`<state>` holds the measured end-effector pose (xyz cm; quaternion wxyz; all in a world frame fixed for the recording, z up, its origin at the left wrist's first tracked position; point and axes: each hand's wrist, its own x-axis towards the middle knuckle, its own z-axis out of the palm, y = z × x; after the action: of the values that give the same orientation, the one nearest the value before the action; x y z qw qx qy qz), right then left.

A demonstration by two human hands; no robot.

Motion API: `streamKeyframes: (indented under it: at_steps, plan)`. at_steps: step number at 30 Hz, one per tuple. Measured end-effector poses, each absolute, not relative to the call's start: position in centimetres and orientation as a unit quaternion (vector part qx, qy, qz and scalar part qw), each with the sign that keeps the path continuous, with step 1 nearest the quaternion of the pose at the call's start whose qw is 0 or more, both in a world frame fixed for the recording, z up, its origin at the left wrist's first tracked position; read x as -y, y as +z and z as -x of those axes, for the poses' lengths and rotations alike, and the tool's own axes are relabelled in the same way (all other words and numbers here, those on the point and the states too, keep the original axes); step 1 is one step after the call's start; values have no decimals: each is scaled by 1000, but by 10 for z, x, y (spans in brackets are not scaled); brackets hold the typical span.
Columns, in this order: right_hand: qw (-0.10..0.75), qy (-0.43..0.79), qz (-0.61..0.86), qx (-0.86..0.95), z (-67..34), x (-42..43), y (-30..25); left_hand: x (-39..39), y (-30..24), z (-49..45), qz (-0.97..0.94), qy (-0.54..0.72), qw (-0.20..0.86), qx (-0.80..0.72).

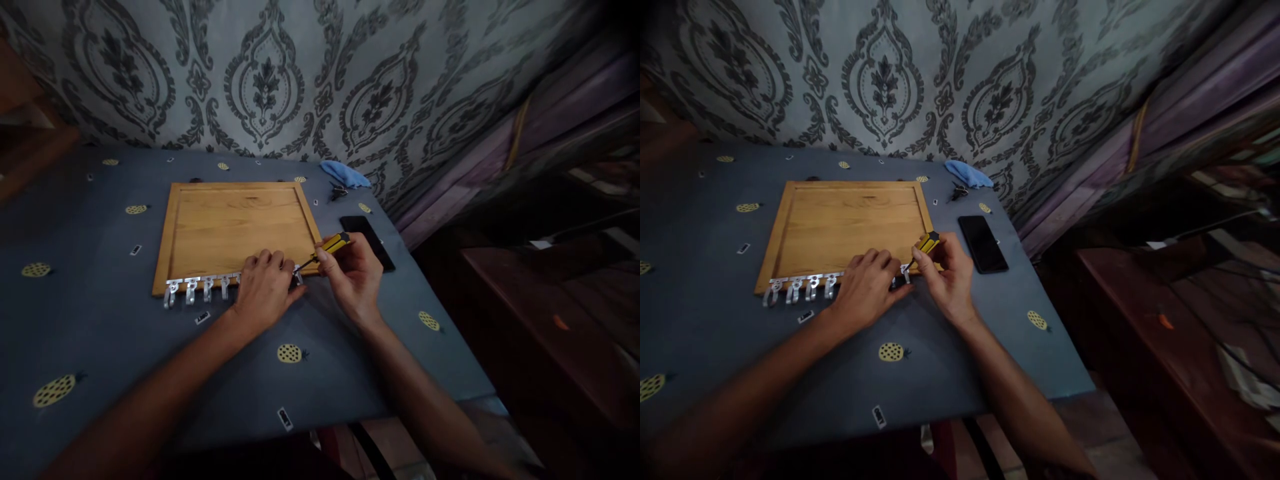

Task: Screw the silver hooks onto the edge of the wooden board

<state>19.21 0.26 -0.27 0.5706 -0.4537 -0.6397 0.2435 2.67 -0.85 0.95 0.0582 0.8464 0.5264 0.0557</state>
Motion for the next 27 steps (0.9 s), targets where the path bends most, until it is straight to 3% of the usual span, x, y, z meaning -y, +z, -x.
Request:
streamKeyframes:
  at_steps: [18,27]
  plan:
    - [569,246,423,661,-194,-4,0,8,15,-5,-844,49,48,-532]
    - [615,276,410,614,-193,-2,11,11,11,-4,-847,49,36,-528]
